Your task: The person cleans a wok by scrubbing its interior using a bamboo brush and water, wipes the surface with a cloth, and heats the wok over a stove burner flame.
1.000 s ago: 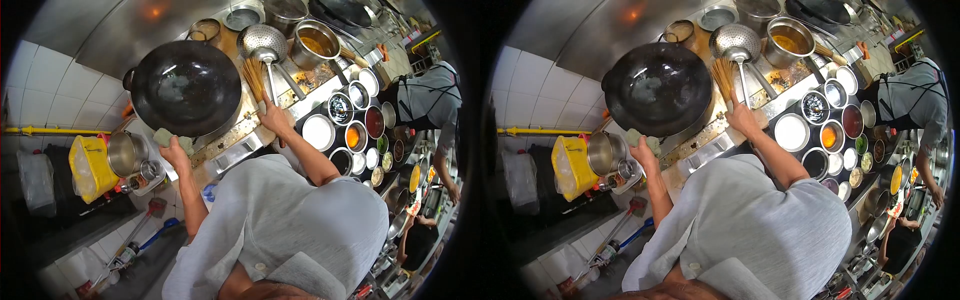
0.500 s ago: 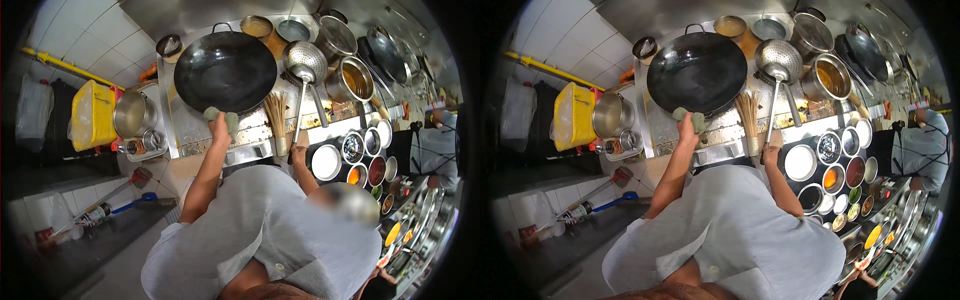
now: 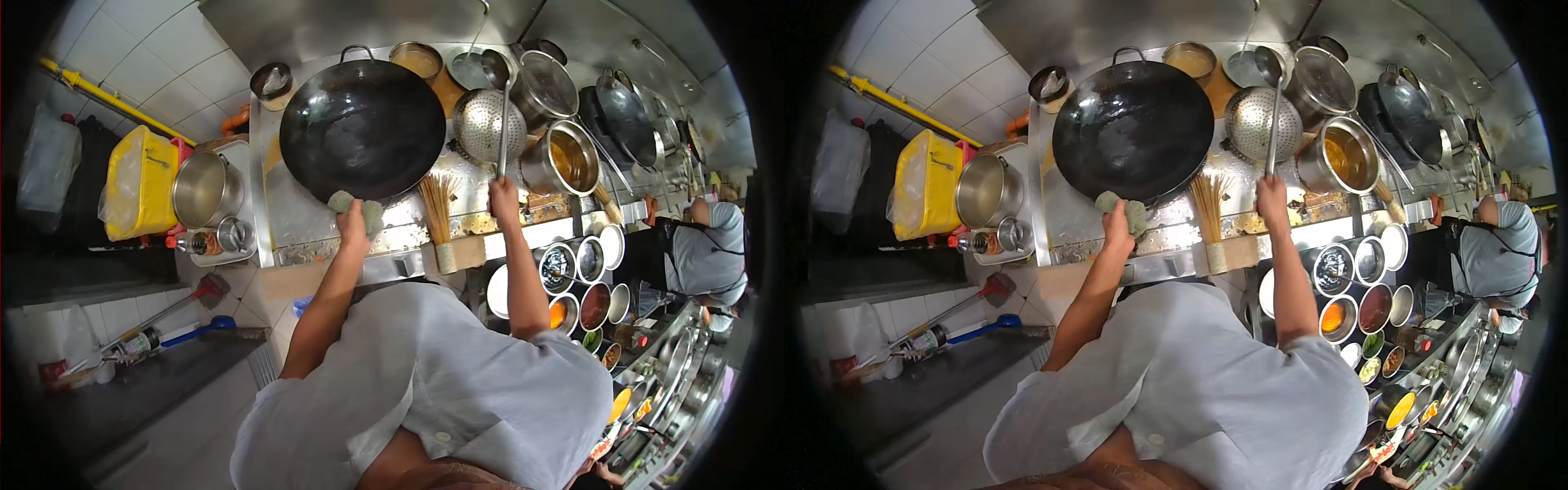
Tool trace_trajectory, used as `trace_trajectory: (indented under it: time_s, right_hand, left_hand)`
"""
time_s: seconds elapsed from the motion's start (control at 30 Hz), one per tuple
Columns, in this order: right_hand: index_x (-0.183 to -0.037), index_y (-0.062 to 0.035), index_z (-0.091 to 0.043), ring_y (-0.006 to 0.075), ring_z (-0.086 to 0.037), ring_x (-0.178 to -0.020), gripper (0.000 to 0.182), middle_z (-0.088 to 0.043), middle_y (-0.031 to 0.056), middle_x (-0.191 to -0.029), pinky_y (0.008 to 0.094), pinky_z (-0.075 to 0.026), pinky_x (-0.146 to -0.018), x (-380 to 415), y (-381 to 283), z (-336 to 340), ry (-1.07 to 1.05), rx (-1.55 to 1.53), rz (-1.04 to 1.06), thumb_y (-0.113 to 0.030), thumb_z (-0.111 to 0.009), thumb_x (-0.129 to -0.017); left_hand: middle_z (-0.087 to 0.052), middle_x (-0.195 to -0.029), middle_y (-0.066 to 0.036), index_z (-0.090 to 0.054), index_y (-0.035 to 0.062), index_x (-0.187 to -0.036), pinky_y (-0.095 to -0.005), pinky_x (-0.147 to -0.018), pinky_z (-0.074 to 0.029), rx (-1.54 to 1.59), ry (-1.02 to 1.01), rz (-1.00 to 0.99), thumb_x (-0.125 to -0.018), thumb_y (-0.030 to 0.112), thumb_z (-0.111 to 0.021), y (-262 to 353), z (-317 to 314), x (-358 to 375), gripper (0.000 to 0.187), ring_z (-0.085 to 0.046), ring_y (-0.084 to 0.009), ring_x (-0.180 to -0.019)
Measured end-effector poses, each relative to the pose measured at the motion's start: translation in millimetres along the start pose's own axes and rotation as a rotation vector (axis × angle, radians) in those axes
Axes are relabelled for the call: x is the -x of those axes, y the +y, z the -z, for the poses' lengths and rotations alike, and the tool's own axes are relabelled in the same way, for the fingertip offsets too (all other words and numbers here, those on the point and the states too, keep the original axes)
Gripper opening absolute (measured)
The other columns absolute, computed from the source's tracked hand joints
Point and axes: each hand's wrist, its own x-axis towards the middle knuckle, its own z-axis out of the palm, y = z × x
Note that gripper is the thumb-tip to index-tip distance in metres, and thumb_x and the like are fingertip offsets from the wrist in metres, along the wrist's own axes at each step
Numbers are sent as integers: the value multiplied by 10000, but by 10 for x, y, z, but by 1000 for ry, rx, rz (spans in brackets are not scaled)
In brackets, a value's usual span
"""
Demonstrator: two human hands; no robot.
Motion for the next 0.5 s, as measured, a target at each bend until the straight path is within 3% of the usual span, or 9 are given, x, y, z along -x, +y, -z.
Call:
trace_trajectory:
  time_s: [0.07,0.1,0.17,0.23,0.27,0.33,0.37,0.43,0.5]
  right_hand:
    - [-732,10,-568,209,-570,-462,240,-548,87,-563,369,-434,-419,-873,-3,24,100,372,179,-169,-546,-891]
    - [-740,56,-622,247,-588,-477,302,-590,126,-583,407,-432,-436,-1238,-89,32,92,403,204,-193,-535,-887]
    - [-718,45,-622,237,-581,-475,283,-600,123,-585,404,-423,-427,-1887,-321,11,19,407,-38,-162,-527,-884]
    - [-717,-62,-537,199,-508,-423,178,-520,51,-557,348,-441,-396,-2457,-331,47,-172,100,-231,-112,-529,-887]
    - [-770,-54,-516,180,-485,-429,145,-495,56,-567,340,-430,-381,-2489,-516,-41,-273,-98,-309,-81,-466,-903]
    - [-737,-68,-460,102,-455,-436,203,-461,8,-568,243,-442,-400,-2428,-964,60,-364,-697,-685,-76,-466,-939]
    - [-737,-68,-460,102,-455,-436,203,-461,8,-568,243,-442,-400,-2420,-977,98,-376,-686,-688,-76,-466,-939]
    - [-711,-66,-415,72,-433,-441,240,-424,-9,-576,198,-433,-400,-2382,-991,208,-603,-1285,-794,-64,-438,-949]
    - [-709,-66,-402,72,-428,-442,245,-409,-15,-574,197,-433,-402,-2175,-974,278,-625,-1343,-742,-58,-423,-953]
  left_hand:
    - [-645,-941,-62,-584,56,-1046,-370,-676,-578,-9,-5,-8,-887,181,-618,-33,36,-49,205,-671,-205,-789]
    - [-642,-924,-57,-583,60,-1010,-365,-653,-576,-15,3,5,-885,174,-618,-33,35,-57,173,-669,-201,-767]
    - [-640,-927,-59,-586,55,-1011,-367,-666,-575,-26,26,-22,-882,171,-620,-44,27,-57,177,-669,-205,-782]
    - [-637,-931,-61,-588,51,-1013,-369,-678,-574,-36,67,-51,-878,167,-622,-25,39,-21,181,-670,-209,-797]
    - [-635,-937,-63,-590,48,-1019,-370,-697,-570,-66,61,-57,-875,163,-625,14,6,24,188,-668,-210,-816]
    - [-633,-944,-65,-592,44,-1025,-371,-715,-567,-89,67,-62,-871,159,-629,22,-7,54,196,-666,-211,-834]
    - [-634,-957,-69,-593,37,-1041,-372,-729,-564,-83,65,-75,-868,156,-630,9,-8,47,213,-663,-212,-846]
    - [-635,-983,-67,-596,27,-1061,-359,-741,-553,-94,90,-100,-864,155,-628,-55,8,-29,237,-652,-205,-850]
    - [-632,-1046,-94,-586,-11,-1109,-358,-796,-526,-115,91,-113,-858,160,-629,-142,65,-121,306,-636,-214,-914]
